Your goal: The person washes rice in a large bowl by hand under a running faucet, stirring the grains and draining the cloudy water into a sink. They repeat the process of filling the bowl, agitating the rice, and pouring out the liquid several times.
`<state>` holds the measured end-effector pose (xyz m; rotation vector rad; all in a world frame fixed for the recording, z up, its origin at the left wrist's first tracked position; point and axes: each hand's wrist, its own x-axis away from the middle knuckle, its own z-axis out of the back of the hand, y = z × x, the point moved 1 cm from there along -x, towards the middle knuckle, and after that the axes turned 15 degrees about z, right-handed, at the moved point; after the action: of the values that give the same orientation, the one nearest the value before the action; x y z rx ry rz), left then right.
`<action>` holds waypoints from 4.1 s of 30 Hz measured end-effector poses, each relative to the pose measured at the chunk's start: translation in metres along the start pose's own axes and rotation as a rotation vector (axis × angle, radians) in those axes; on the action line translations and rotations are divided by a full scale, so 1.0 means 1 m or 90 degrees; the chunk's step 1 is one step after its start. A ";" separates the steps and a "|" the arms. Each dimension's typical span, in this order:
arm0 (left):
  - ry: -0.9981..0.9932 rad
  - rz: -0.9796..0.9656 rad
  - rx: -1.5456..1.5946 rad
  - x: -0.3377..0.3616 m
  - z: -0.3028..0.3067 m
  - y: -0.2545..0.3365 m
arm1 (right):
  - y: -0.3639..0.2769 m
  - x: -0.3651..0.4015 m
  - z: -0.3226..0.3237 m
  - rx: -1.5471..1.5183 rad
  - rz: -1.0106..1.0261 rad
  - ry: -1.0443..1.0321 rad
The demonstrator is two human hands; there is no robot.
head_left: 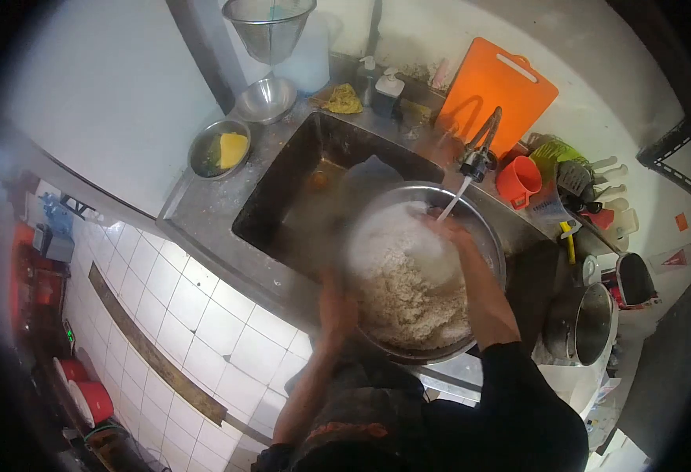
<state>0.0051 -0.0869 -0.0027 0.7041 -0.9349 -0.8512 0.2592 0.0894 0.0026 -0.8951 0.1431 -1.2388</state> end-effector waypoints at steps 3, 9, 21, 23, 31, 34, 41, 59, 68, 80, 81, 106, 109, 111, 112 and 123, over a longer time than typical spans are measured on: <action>-0.007 0.017 0.021 0.003 0.003 0.009 | 0.034 -0.044 -0.044 -0.094 0.059 -0.092; 0.007 0.033 0.045 -0.003 -0.006 -0.010 | -0.034 0.042 -0.020 0.021 0.060 -0.221; -0.024 0.013 0.092 0.003 0.002 0.009 | 0.056 0.035 0.029 -0.169 0.206 -0.081; 0.003 -0.021 0.091 0.000 0.002 0.001 | 0.047 -0.002 0.024 -0.224 0.170 -0.046; -0.019 0.025 0.032 0.001 0.000 0.001 | 0.009 -0.075 -0.070 -0.127 0.113 -0.309; -0.040 0.019 0.056 0.004 0.003 0.005 | -0.025 -0.031 -0.048 -0.025 0.113 -0.297; -0.092 0.135 0.189 0.015 0.008 0.024 | -0.001 0.074 -0.043 0.030 0.211 -0.303; -0.031 -0.032 0.177 0.004 -0.001 0.003 | -0.031 0.075 -0.082 0.379 0.105 -0.102; -0.032 -0.008 0.116 0.002 0.001 -0.003 | -0.009 0.074 -0.031 0.172 0.151 0.066; 0.022 -0.022 0.100 -0.001 -0.006 -0.007 | -0.027 0.152 -0.098 0.517 0.130 -0.185; -0.013 -0.006 0.089 0.000 -0.002 -0.001 | -0.022 0.139 -0.100 0.517 0.132 -0.182; 0.028 -0.046 0.095 0.006 -0.008 -0.001 | -0.042 0.032 -0.051 0.118 0.111 -0.004; 0.020 -0.036 0.128 0.010 -0.005 0.006 | -0.037 0.063 -0.069 0.153 0.140 -0.052; 0.026 -0.045 0.103 0.006 -0.007 -0.002 | -0.024 0.082 -0.077 0.173 0.167 -0.087; 0.034 -0.055 0.077 0.006 -0.008 -0.004 | -0.019 0.094 -0.078 0.165 0.181 -0.122; -0.025 -0.031 0.153 0.007 -0.001 0.005 | 0.048 0.028 0.035 -0.078 0.155 0.046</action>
<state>0.0102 -0.0905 0.0037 0.9228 -1.0709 -0.8044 0.3254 0.0851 0.0047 -0.9091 0.3783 -1.0440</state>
